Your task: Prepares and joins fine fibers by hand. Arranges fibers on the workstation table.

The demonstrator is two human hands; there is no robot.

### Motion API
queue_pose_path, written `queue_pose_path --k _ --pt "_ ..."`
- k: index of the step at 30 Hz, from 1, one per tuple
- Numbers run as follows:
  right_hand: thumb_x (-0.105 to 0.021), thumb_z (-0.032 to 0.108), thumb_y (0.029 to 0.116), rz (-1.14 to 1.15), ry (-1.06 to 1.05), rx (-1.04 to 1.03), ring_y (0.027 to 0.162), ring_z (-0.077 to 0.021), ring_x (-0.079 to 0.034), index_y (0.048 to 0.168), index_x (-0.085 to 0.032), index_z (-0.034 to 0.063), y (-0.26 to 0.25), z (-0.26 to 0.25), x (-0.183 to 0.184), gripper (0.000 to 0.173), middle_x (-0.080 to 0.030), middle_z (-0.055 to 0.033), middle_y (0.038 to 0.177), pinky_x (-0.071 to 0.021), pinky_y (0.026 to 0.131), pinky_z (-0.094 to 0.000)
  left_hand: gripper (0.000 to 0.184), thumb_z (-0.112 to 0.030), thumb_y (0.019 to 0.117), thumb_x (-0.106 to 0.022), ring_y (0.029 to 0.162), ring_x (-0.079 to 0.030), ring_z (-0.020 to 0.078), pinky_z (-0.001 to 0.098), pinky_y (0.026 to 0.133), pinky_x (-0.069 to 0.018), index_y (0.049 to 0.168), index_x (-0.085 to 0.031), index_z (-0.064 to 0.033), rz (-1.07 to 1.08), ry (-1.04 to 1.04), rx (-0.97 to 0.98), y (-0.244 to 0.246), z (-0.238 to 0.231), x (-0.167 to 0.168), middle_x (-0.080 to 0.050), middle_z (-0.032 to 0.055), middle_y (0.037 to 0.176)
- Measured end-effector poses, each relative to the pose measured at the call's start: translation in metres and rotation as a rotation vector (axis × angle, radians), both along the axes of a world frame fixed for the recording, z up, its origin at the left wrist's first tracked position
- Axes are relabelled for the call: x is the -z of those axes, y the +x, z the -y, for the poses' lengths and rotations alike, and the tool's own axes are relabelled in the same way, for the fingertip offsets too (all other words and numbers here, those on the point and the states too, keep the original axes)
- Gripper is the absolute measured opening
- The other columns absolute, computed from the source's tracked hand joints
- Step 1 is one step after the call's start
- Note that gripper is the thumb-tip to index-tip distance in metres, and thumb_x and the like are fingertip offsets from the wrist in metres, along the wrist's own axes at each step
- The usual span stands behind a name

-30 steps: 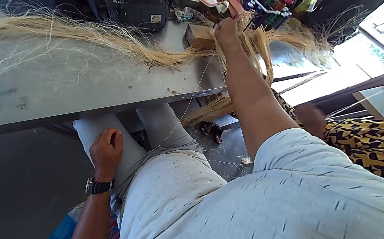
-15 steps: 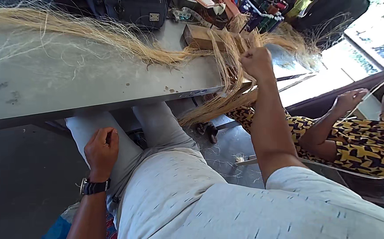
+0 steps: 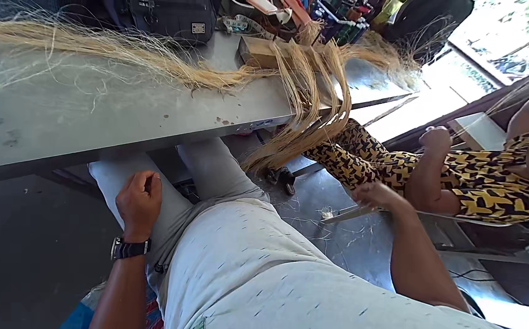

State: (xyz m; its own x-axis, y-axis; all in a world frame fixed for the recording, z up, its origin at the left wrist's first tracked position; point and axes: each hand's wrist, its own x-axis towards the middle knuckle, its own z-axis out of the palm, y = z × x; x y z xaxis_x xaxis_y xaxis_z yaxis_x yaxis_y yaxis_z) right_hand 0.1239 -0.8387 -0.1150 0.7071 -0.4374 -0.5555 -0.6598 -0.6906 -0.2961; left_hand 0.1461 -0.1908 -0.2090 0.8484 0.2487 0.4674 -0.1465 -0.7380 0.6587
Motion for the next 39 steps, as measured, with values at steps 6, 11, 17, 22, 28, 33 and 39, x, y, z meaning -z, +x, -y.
queue_pose_path --k 6,11,17,22,28,33,39 --pt "-0.051 0.02 0.1076 -0.308 0.158 0.389 0.094 -0.0304 -0.064 0.129 -0.061 0.0012 -0.105 0.002 0.116 0.03 -0.065 -0.0213 0.114 -0.0529 0.081 -0.0477 0.031 -0.026 0.1035 -0.051 0.068 -0.063 0.023 0.0418 0.062 -0.0511 0.102 -0.071 -0.0014 -0.008 -0.001 -0.013 -0.001 -0.001 0.0 -0.068 0.0132 0.083" --pt "-0.06 0.024 0.1039 -0.503 0.2 0.363 0.108 -0.0338 -0.065 0.135 -0.06 0.0056 -0.118 -0.027 0.163 0.037 -0.064 -0.0212 0.125 -0.0528 0.09 -0.0518 0.031 -0.026 0.1033 -0.051 0.068 -0.063 0.0212 0.0401 0.062 -0.0513 0.102 -0.071 -0.0014 -0.02 0.015 -0.012 -0.003 -0.003 0.0 -0.067 0.0127 0.082" --pt "-0.056 0.026 0.1066 -0.261 0.141 0.079 0.109 -0.0433 -0.064 0.137 -0.058 -0.0005 -0.03 -0.037 0.127 0.04 -0.064 -0.0273 0.126 -0.05 0.091 -0.063 0.03 -0.025 0.1034 -0.052 0.069 -0.063 0.0175 0.0346 0.064 -0.0522 0.101 -0.071 -0.0017 0.003 0.055 -0.003 0.001 -0.001 0.0 -0.068 0.0114 0.083" --pt "-0.047 0.023 0.1108 0.266 0.128 -0.181 0.09 -0.0299 -0.07 0.124 -0.063 -0.0061 0.088 -0.097 -0.001 0.036 -0.07 -0.0226 0.107 -0.0568 0.087 -0.0492 0.029 -0.023 0.1027 -0.053 0.07 -0.063 0.0168 0.0335 0.065 -0.0521 0.1 -0.072 -0.0007 -0.004 0.06 -0.01 0.001 0.002 -0.005 -0.068 0.0119 0.083" --pt "-0.057 0.024 0.1065 0.879 0.196 -0.527 0.059 -0.0098 -0.059 0.111 -0.071 0.0062 0.152 -0.207 -0.12 0.023 -0.071 -0.0035 0.086 -0.0527 0.057 -0.0303 0.028 -0.022 0.1023 -0.054 0.073 -0.066 0.0192 0.0366 0.068 -0.0551 0.101 -0.072 0.0003 -0.019 0.069 -0.01 0.0 0.002 -0.009 -0.07 0.0127 0.085" --pt "-0.058 0.026 0.1044 1.09 0.857 -1.379 0.076 -0.0086 -0.067 0.1 -0.072 0.0048 0.094 -0.296 -0.166 0.026 -0.072 -0.0011 0.092 -0.0602 0.066 -0.0264 0.026 -0.02 0.101 -0.056 0.074 -0.068 0.0169 0.0348 0.07 -0.0579 0.101 -0.074 -0.001 -0.022 0.071 -0.04 -0.003 0.001 -0.008 -0.071 0.0106 0.086" --pt "-0.082 0.034 0.0801 0.765 1.337 -1.49 0.062 -0.0088 -0.063 0.073 -0.067 0.0145 -0.003 -0.275 -0.179 0.026 -0.064 0.0042 0.067 -0.0548 0.061 -0.0272 0.023 -0.019 0.1004 -0.059 0.074 -0.068 0.0177 0.0364 0.07 -0.0588 0.102 -0.074 -0.0022 -0.066 0.036 -0.047 -0.004 -0.003 -0.006 -0.071 0.0101 0.086"
